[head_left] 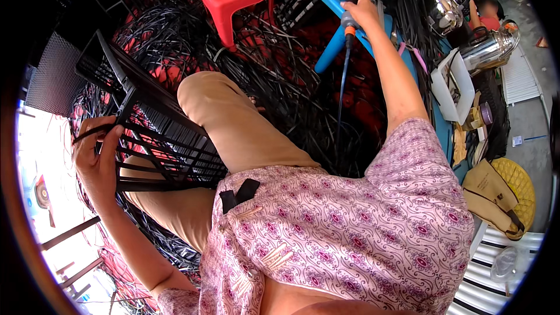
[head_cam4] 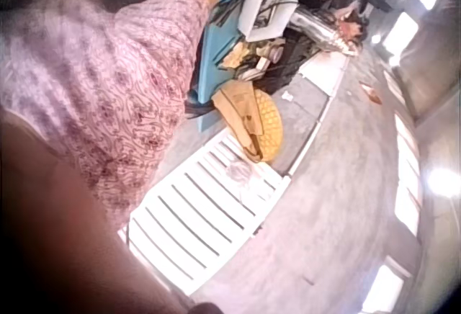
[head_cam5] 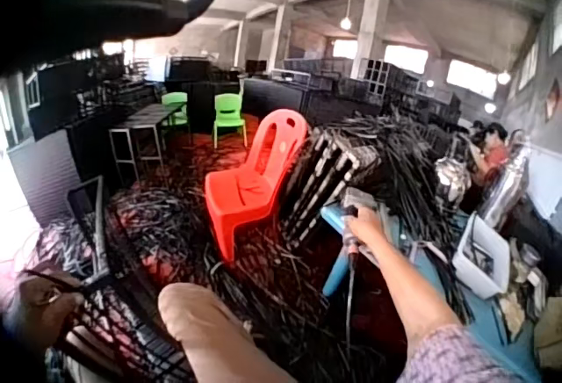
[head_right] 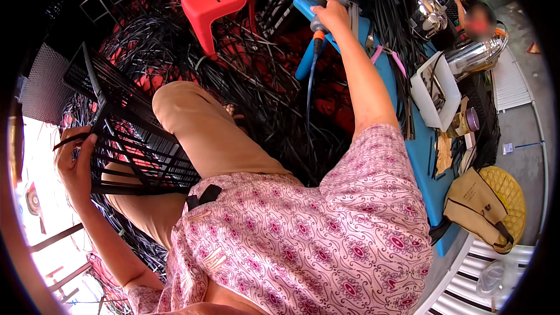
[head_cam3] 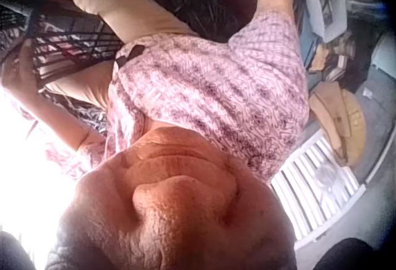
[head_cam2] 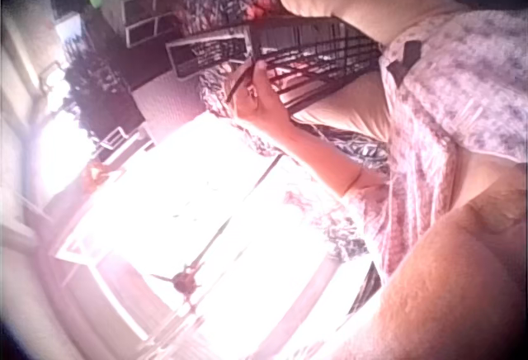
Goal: The person assembles a black plastic chair frame by weaving black plastic strips through the grid. They use a staple gun to secure the strips and pliers to cut them to size. The process involves repeatedly threading, stapling, and trimming the strips to build up the chair's structure.
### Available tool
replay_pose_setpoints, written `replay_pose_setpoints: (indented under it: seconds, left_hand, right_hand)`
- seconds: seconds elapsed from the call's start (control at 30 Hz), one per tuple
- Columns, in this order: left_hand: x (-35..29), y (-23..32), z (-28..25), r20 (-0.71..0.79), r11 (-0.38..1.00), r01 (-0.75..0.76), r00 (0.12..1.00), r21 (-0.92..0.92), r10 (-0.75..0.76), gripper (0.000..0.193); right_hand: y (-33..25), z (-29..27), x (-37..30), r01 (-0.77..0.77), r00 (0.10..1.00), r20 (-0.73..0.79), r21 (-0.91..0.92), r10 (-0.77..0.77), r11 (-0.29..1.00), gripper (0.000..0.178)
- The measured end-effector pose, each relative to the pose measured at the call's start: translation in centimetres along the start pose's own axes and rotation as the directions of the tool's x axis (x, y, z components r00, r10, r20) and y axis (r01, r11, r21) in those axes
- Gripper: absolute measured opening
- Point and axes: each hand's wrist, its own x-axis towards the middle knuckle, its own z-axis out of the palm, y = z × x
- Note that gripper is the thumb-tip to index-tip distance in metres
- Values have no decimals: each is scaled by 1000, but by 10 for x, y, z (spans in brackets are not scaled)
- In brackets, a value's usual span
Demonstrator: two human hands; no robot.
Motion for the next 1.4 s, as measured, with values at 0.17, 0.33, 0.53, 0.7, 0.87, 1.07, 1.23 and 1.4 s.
replay_pose_setpoints:
  seconds: [0.17, 0.33, 0.53, 0.7, 0.87, 1.07, 1.23, 1.4]
  left_hand:
    - [-5, 5, 8, -106, 979, -151, 980, 134, 166, 15]
    - [-20, 19, 13, -222, 949, -193, 943, 249, 249, 19]
    - [-37, 39, 21, -241, 836, -377, 837, 398, 492, 17]
    - [-88, 61, 50, -130, 761, -625, 752, 174, 646, 19]
    - [-87, 67, 65, -154, 846, -533, 837, -13, 525, 29]
    - [-46, 90, 90, -280, 869, -265, 947, -417, 155, 64]
    - [-46, 92, 95, 52, 537, 76, 997, -840, -60, 70]
    - [-61, 74, 106, 5, 379, 114, 961, -919, -277, 80]
  right_hand:
    - [48, -55, -29, -139, 961, -262, -172, 91, 975, 54]
    - [88, -88, -64, -354, 930, -49, -388, 365, 851, 48]
    - [222, -92, -49, -230, 962, 106, -181, 252, 956, 34]
    - [230, -102, -49, -471, 870, -69, 177, 488, 864, 39]
    - [40, -166, -117, -93, 940, -191, 651, 281, 753, 40]
    - [-163, -164, -232, -199, 922, 227, 973, -314, 119, 49]
    - [-235, -95, -289, -525, 669, 369, 849, -645, -57, 79]
    - [-269, -71, -310, -331, 522, 324, 930, -789, 163, 94]
